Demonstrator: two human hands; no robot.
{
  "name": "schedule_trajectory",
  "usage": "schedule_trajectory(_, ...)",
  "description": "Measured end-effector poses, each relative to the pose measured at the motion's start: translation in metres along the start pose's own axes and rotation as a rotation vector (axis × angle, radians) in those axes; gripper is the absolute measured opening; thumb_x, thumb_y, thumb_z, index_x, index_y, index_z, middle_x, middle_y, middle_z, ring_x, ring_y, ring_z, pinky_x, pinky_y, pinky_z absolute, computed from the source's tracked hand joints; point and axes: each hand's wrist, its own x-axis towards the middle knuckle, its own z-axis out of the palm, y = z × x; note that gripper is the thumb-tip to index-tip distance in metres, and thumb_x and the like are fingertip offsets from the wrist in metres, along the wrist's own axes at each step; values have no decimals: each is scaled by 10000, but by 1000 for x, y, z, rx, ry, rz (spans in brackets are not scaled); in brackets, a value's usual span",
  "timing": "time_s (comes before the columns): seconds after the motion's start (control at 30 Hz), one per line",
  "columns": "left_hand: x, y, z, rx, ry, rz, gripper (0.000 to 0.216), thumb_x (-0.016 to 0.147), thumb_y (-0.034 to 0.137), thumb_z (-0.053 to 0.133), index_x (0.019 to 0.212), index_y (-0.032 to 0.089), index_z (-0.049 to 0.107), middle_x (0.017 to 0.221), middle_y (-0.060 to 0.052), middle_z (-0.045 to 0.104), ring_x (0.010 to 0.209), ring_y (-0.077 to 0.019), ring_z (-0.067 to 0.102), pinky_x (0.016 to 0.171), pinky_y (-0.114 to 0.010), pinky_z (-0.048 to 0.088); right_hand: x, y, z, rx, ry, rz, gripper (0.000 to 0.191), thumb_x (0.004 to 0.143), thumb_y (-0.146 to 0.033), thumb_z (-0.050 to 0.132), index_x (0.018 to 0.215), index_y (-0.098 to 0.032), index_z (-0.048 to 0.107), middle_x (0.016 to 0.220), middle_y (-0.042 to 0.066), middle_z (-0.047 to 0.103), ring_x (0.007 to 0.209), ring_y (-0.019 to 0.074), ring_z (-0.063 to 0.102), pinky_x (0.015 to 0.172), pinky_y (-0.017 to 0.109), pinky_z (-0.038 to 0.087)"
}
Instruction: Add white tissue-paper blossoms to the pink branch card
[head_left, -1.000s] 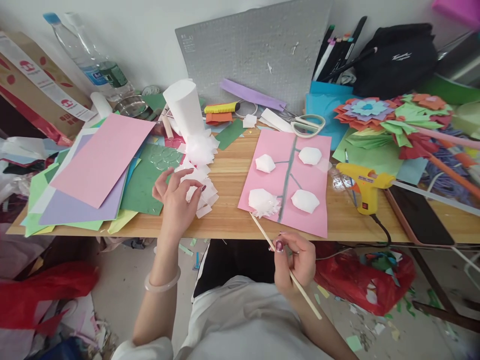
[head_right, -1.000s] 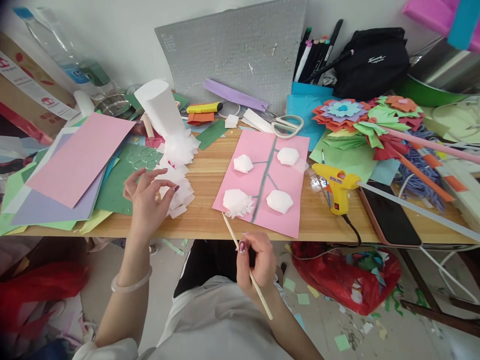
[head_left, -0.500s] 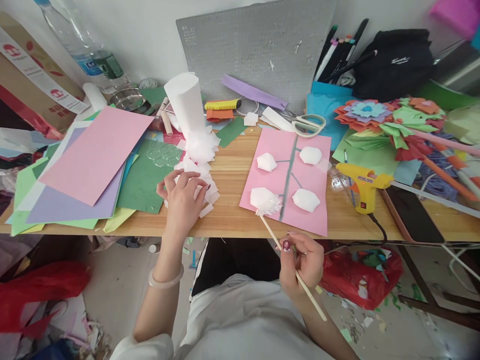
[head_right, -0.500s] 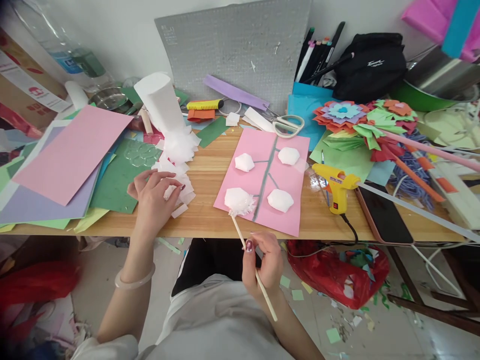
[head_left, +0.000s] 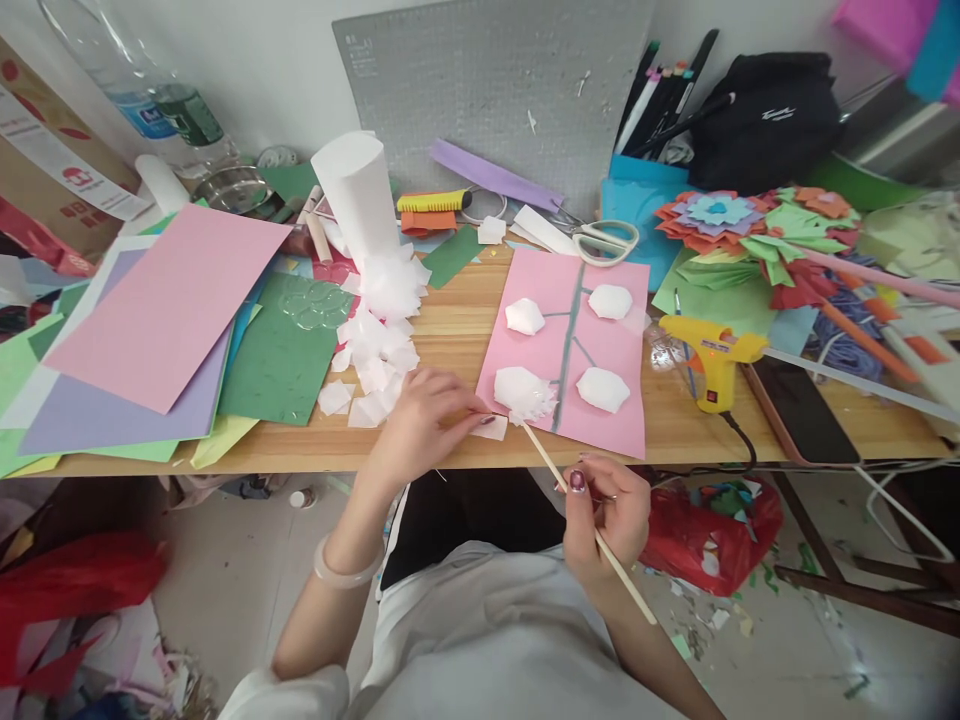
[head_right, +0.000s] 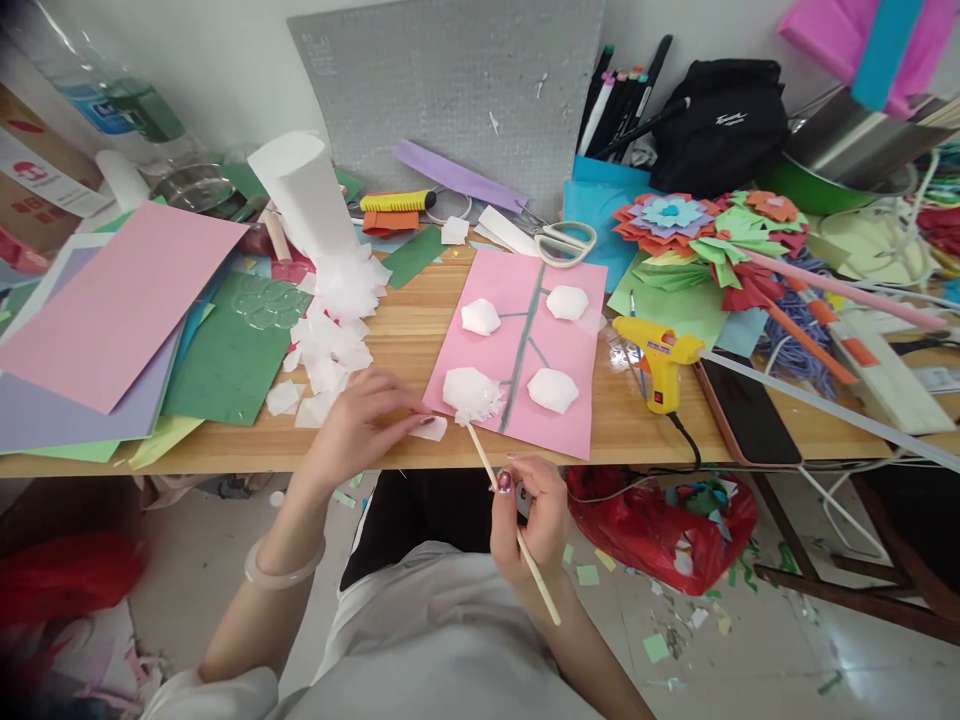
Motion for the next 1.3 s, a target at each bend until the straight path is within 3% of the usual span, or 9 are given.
schedule_trajectory(0.23, 15, -3, 22, 113, -52, -41, 128, 915, 284, 639, 855, 255, 748, 893, -31, 697, 907, -217, 555, 842, -410, 366, 4, -16, -1, 24, -13, -165, 261, 867, -138, 574, 1099, -256, 550, 693, -13, 601, 742, 201, 586, 722, 406, 531)
schedule_trajectory(0.47, 16, -5, 23, 94, -64, -37, 128, 922, 296, 636, 860, 254, 740, 930, -23, 697, 939, -218, 568, 856, -417, 346, 9, -14, 9, -113, -96, -78, 364, 884, -124, 563, 1228, -227, 513, 864, 38, 648, 702, 170, 634, 591, 323, 556)
schedule_trajectory(0.7, 1, -2, 18, 132, 52, 37, 131, 965, 253, 536, 975, 201, 656, 946, -56, 699, 900, -205, 596, 804, -374, 408, 15, -18, 9, -198, -116, -105, 401, 876, -112, 565, 1250, -240, 499, 864, 32, 661, 709, 183, 635, 622, 343, 553)
schedule_trajectory(0.97, -15, -5, 18, 306, 5, 161, 265, 952, 122, 502, 1096, 226, 698, 1174, -25, 748, 1122, -273, 606, 944, -462, 373, 24, -33, 5, -392, -140, -289, 467, 853, -61, 522, 1284, -235, 473, 768, -20, 623, 663, 173, 534, 793, 408, 399)
schedule_trajectory(1.13, -16, -4, 19, 311, -69, 199, 310, 892, 85, 513, 1080, 225, 715, 1166, -26, 753, 1119, -299, 609, 955, -493, 358, 23, -43, 10, -517, -104, -286, 447, 837, -78, 524, 1257, -217, 463, 767, -26, 519, 699, 172, 490, 793, 393, 315)
schedule_trajectory(1.3, -18, -3, 19, 316, -74, 230, 333, 837, 97, 514, 1099, 187, 700, 1170, -51, 749, 1069, -309, 616, 990, -542, 327, 22, -48, 22, -561, -81, -404, 474, 789, -7, 493, 1210, -221, 447, 888, 28, 533, 795, 198, 493, 762, 384, 317)
